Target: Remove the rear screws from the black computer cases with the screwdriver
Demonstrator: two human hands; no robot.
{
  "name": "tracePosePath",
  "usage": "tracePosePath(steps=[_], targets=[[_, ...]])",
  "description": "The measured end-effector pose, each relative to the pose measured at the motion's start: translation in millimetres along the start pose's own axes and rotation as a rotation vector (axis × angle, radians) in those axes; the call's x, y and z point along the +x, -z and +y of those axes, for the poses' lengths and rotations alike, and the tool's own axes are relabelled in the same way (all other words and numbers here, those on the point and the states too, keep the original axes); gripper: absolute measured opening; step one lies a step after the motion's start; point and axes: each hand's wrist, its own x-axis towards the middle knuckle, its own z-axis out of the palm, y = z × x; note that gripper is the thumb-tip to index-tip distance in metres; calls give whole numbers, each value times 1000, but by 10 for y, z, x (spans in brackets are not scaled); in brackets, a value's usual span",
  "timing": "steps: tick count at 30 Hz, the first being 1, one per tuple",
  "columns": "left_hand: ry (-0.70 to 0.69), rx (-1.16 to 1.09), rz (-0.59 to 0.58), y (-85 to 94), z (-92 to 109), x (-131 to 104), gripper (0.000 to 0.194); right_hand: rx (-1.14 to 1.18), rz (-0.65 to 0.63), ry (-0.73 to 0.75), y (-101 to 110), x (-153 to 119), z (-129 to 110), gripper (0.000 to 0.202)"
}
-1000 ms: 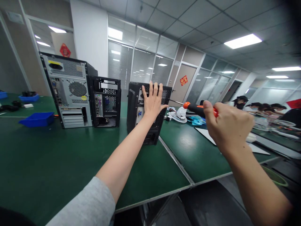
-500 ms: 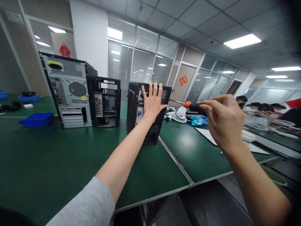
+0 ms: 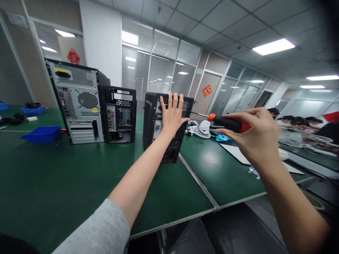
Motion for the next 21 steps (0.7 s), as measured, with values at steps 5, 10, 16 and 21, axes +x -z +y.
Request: tracePosePath(steps=[5, 10, 16, 21], targets=[[-3, -18, -3, -7, -2, 1, 106, -38, -129, -78, 18, -3, -29, 21], [-3, -17, -8, -2, 1, 5, 104, -97, -238, -99, 59, 3, -83, 22], [-1, -5, -9, 11, 7, 5, 104, -239, -294, -135, 113, 30, -175, 24], [-4, 17, 2, 11, 9, 4, 102, -404, -302, -71, 141, 13, -216, 25]])
